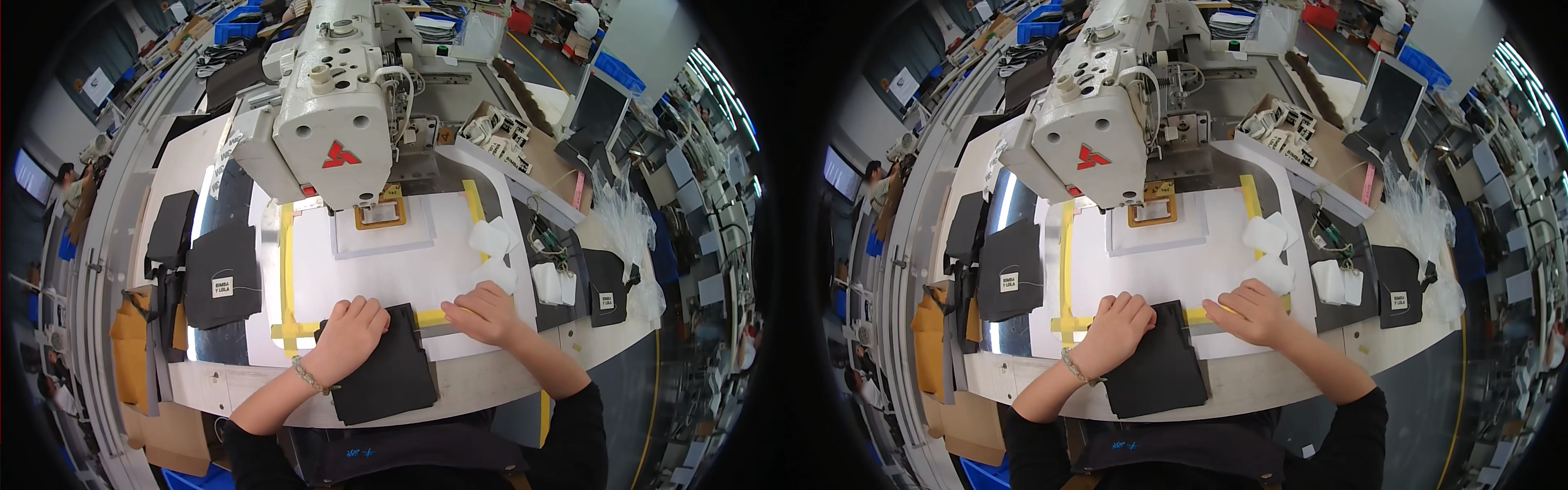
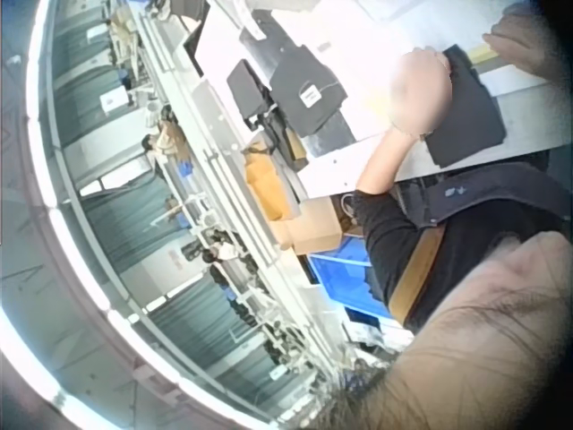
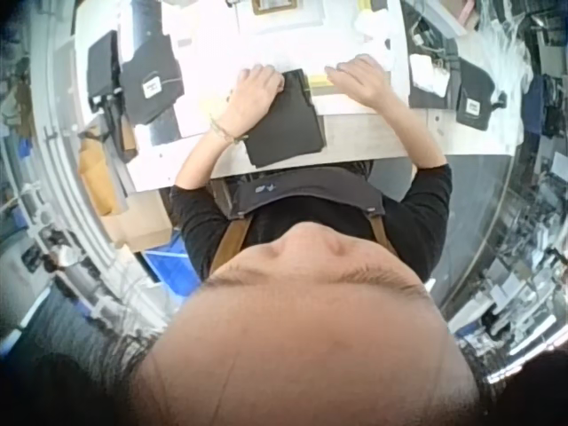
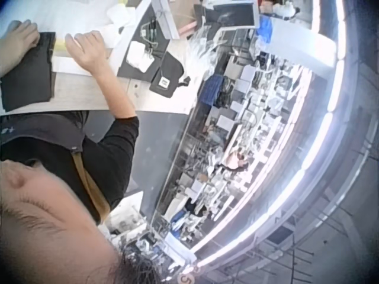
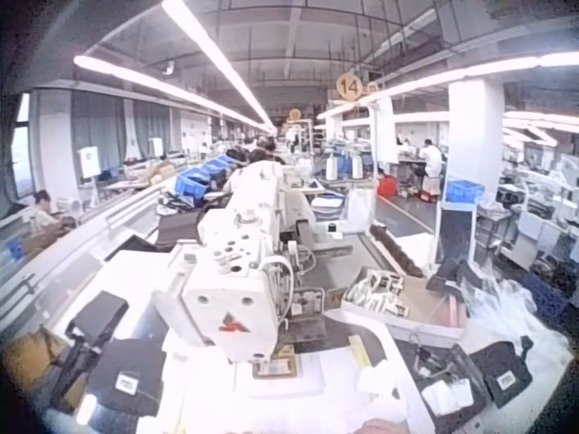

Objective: The person operates an industrial sewing machine to attach small white labels to black fabric pieces. They repeatedly pick up a fabric piece, place it under the needle, sew the label, and then use scissors to trim the thread before moving the finished piece aside.

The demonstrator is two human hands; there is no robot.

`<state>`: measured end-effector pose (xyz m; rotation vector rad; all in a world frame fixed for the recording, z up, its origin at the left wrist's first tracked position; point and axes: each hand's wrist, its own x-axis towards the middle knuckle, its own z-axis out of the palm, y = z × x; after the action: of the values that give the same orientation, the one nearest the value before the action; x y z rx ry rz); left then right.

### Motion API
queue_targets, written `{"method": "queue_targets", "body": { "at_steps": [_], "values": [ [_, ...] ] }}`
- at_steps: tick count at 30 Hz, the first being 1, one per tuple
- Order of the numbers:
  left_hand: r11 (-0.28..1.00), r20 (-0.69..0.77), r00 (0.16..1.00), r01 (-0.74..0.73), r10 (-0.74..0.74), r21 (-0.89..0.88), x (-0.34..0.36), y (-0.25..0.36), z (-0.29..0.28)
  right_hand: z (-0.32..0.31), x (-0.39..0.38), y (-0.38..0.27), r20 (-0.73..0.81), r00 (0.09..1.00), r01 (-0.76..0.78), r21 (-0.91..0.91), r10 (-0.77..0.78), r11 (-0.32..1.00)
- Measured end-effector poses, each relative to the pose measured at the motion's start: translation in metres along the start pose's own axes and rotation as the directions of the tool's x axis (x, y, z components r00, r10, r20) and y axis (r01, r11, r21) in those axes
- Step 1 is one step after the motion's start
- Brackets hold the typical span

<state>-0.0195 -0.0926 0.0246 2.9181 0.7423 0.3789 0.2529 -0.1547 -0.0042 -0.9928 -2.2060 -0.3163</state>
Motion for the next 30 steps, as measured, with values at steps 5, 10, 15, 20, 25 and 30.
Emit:
{"method": "queue_targets", "body": {
  "at_steps": [5, 10, 15, 20, 25, 30],
  "values": [
    [0.986, -0.074, 0.997, -0.013, 0.025, 0.166, 0.001, 0.008, -0.016, 0.002, 0.014, -0.027, -0.007, 1.0, -0.006, 0.324, 0.009, 0.946],
    [0.957, -0.239, 0.965, -0.035, 0.107, 0.287, 0.016, 0.011, -0.042, -0.003, 0.032, -0.042, 0.066, 0.997, -0.064, 0.515, 0.035, 0.855],
    [0.94, -0.319, 0.933, -0.051, 0.165, 0.338, 0.044, 0.009, -0.051, -0.011, 0.035, -0.05, 0.387, 0.873, -0.468, 0.487, 0.298, 0.738],
    [0.968, -0.447, 0.859, -0.22, 0.251, 0.12, 0.07, 0.013, -0.052, -0.016, 0.036, -0.029, 0.128, 0.757, -0.601, 0.52, 0.641, 0.607],
    [0.914, -0.419, 0.829, -0.406, 0.371, 0.004, 0.105, 0.008, -0.028, -0.028, 0.05, 0.043, 0.178, 0.452, -0.515, 0.852, 0.874, 0.093],
    [0.952, -0.292, 0.907, -0.298, 0.304, 0.067, 0.127, -0.023, 0.034, -0.01, 0.027, 0.073, 0.345, 0.377, -0.551, 0.83, 0.859, -0.092]
  ]
}}
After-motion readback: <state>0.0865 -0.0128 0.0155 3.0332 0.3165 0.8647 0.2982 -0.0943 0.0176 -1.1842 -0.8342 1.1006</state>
